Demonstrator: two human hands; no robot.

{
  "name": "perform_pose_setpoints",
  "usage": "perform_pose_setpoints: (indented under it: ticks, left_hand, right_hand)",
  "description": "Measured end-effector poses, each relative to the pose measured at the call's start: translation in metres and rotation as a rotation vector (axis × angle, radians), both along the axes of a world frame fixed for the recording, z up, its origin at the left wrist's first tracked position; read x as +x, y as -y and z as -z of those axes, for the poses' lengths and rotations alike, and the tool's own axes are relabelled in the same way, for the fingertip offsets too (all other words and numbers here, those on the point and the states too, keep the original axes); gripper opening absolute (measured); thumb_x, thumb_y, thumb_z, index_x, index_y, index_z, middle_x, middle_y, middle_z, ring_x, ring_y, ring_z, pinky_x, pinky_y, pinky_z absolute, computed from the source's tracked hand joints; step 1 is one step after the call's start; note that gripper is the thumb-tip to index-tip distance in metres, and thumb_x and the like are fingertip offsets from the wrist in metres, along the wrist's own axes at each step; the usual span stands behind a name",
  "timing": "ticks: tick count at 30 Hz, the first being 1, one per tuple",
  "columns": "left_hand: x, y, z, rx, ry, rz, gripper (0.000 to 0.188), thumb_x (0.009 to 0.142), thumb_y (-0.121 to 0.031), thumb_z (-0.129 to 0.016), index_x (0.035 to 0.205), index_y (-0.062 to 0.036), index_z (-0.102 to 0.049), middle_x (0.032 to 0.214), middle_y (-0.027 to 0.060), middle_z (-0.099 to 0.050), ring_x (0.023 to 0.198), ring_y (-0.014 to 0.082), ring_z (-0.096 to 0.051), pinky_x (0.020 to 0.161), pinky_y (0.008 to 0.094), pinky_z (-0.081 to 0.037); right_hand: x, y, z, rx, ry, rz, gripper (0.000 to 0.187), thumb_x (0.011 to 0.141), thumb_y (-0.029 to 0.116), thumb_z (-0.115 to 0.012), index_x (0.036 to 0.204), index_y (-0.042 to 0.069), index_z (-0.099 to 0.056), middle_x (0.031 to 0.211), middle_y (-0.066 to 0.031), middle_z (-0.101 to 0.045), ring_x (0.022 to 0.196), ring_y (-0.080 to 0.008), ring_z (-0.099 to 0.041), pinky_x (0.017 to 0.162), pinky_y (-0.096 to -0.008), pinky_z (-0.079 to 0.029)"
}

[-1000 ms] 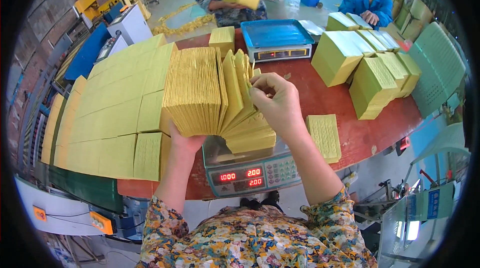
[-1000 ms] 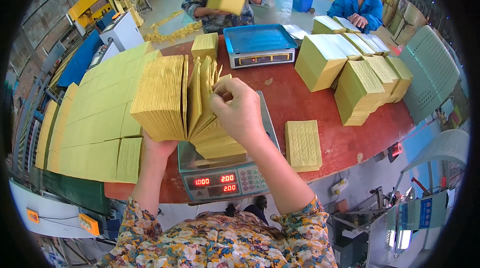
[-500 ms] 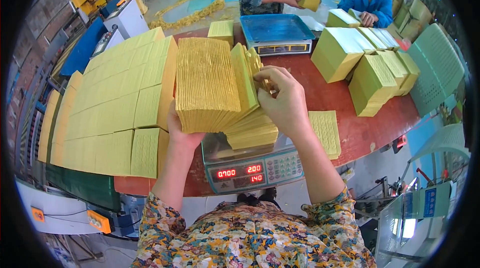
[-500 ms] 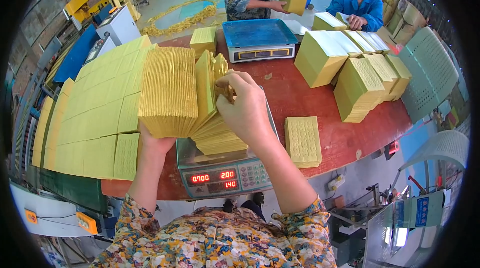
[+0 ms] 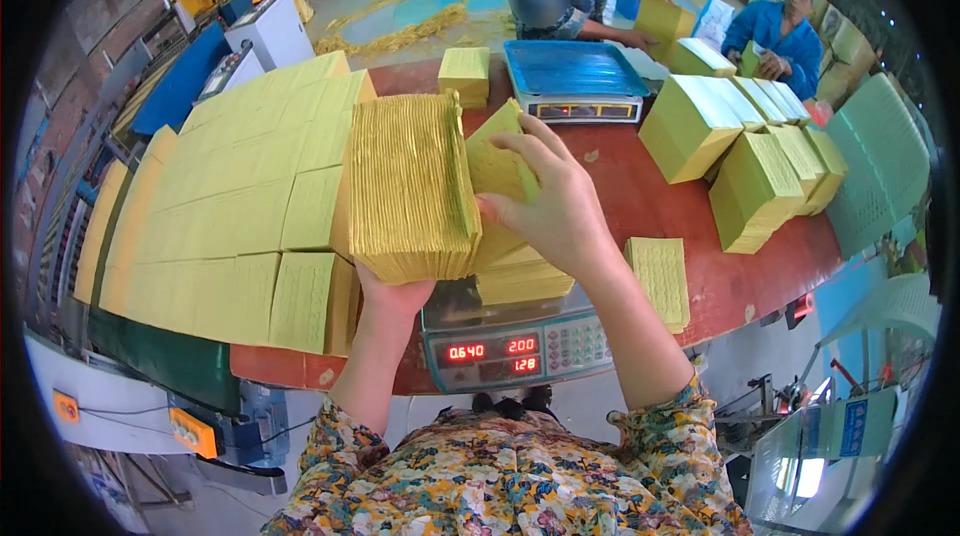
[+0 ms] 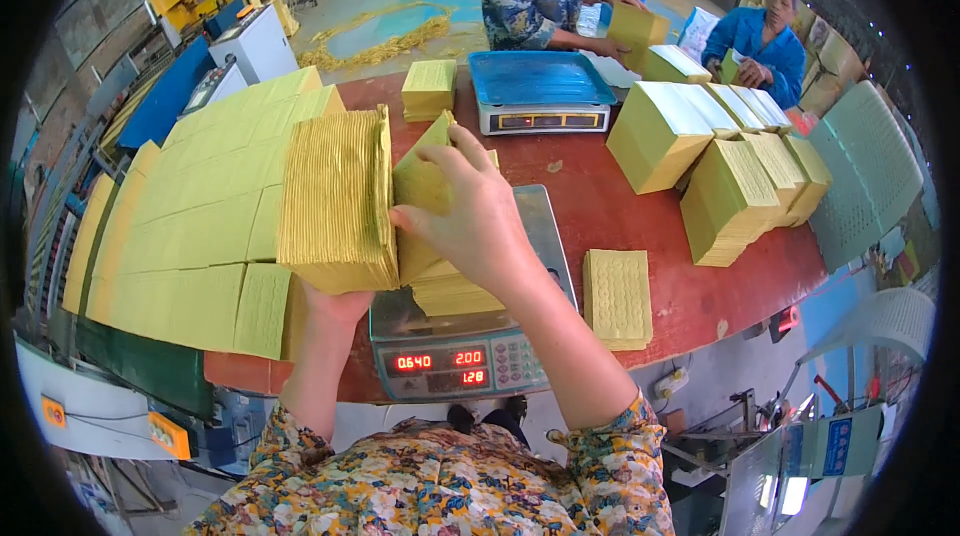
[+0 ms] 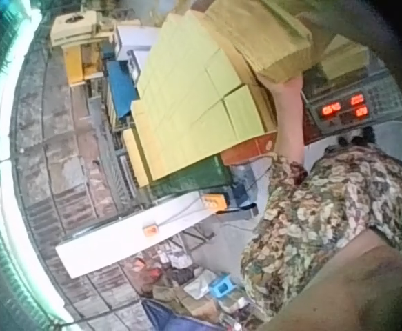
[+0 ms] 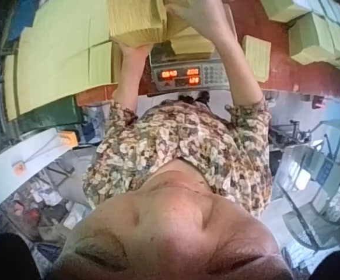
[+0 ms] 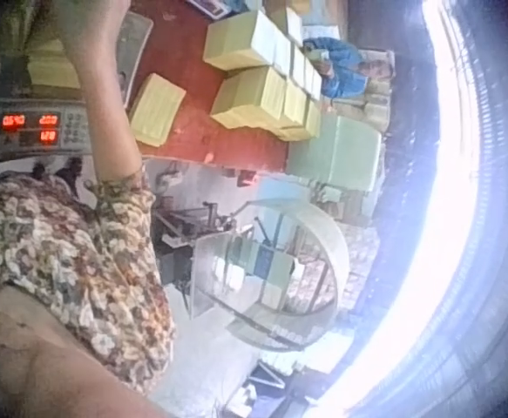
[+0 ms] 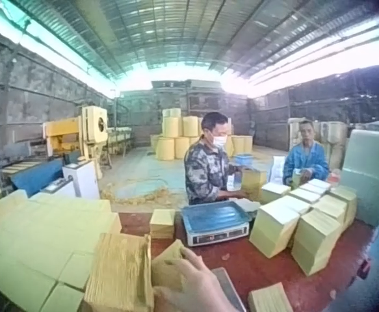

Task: Weighing stacks of yellow paper on a digital scale and trimming the edges with scissors.

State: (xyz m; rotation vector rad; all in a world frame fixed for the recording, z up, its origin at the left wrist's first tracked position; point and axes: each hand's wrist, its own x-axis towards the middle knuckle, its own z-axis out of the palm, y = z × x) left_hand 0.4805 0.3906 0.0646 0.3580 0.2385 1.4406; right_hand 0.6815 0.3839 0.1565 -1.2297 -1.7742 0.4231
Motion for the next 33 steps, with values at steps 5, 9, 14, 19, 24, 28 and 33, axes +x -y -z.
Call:
perform_pose_setpoints:
  ticks: [5, 9, 14, 19, 24, 28, 33]
  left_hand:
    - [0.001, 0.000, 0.009, 0.041, 0.059, 0.037, 0.059, 0.097, -0.052, -0.047, 0.140, -0.0111, -0.049, 0.135, 0.0100, -0.057, 0.121, 0.0294, -0.057, 0.101, 0.0491, -0.048]
    - [0.004, 0.000, 0.014, 0.132, 0.094, 0.065, 0.057, 0.099, -0.047, -0.044, 0.144, -0.0120, -0.044, 0.141, 0.0087, -0.052, 0.128, 0.0284, -0.052, 0.106, 0.0486, -0.044]
    - [0.004, 0.005, 0.006, 0.148, 0.106, 0.043, 0.061, 0.099, -0.052, -0.044, 0.146, -0.0138, -0.042, 0.145, 0.0082, -0.050, 0.131, 0.0293, -0.050, 0.108, 0.0503, -0.042]
    - [-0.008, 0.008, 0.017, 0.108, 0.195, 0.068, 0.063, 0.098, -0.054, -0.045, 0.146, -0.0140, -0.042, 0.146, 0.0086, -0.049, 0.132, 0.0305, -0.049, 0.108, 0.0518, -0.042]
    - [-0.013, 0.004, 0.029, 0.150, 0.238, 0.083, 0.063, 0.098, -0.055, -0.043, 0.145, -0.0133, -0.044, 0.143, 0.0099, -0.052, 0.129, 0.0312, -0.051, 0.105, 0.0518, -0.045]
    - [-0.011, 0.000, 0.024, -0.013, 0.196, 0.061, 0.062, 0.098, -0.055, -0.042, 0.144, -0.0127, -0.045, 0.141, 0.0102, -0.053, 0.128, 0.0315, -0.053, 0.104, 0.0514, -0.047]
    - [-0.002, 0.003, 0.026, -0.025, 0.196, 0.075, 0.062, 0.099, -0.055, -0.041, 0.142, -0.0118, -0.047, 0.139, 0.0100, -0.054, 0.124, 0.0311, -0.055, 0.103, 0.0516, -0.047]
  right_hand:
    - [0.001, 0.008, -0.001, -0.027, 0.049, 0.058, 0.066, 0.071, 0.022, -0.085, 0.127, 0.001, -0.057, 0.148, -0.0236, -0.041, 0.129, -0.0407, -0.049, 0.104, -0.0444, -0.044]
    - [-0.003, 0.014, -0.002, 0.285, 0.498, 0.237, 0.058, 0.071, 0.019, -0.081, 0.122, 0.003, -0.059, 0.141, -0.0186, -0.049, 0.127, -0.0354, -0.052, 0.106, -0.0494, -0.040]
    - [-0.011, 0.027, -0.010, 0.352, 0.513, 0.059, 0.047, 0.072, 0.011, -0.075, 0.117, 0.006, -0.062, 0.129, -0.0135, -0.060, 0.126, -0.0329, -0.053, 0.106, -0.0501, -0.038]
    - [0.025, 0.004, 0.008, 0.230, 0.326, 0.260, 0.023, 0.079, 0.017, -0.071, 0.099, 0.006, -0.066, 0.097, -0.0111, -0.069, 0.097, -0.0317, -0.064, 0.084, -0.0443, -0.050]
    - [0.053, -0.001, 0.025, -0.044, 0.362, 0.360, 0.019, 0.084, 0.024, -0.066, 0.089, 0.006, -0.064, 0.084, -0.0115, -0.067, 0.084, -0.0312, -0.064, 0.072, -0.0438, -0.050]
    - [0.048, 0.003, 0.029, -0.060, 0.366, 0.335, 0.018, 0.084, 0.023, -0.065, 0.082, 0.005, -0.063, 0.081, -0.0116, -0.067, 0.081, -0.0304, -0.065, 0.071, -0.0434, -0.050]
    - [0.048, 0.000, 0.030, 0.020, 0.298, 0.364, 0.015, 0.083, 0.018, -0.066, 0.080, 0.004, -0.062, 0.080, -0.0125, -0.067, 0.077, -0.0318, -0.065, 0.068, -0.0431, -0.050]
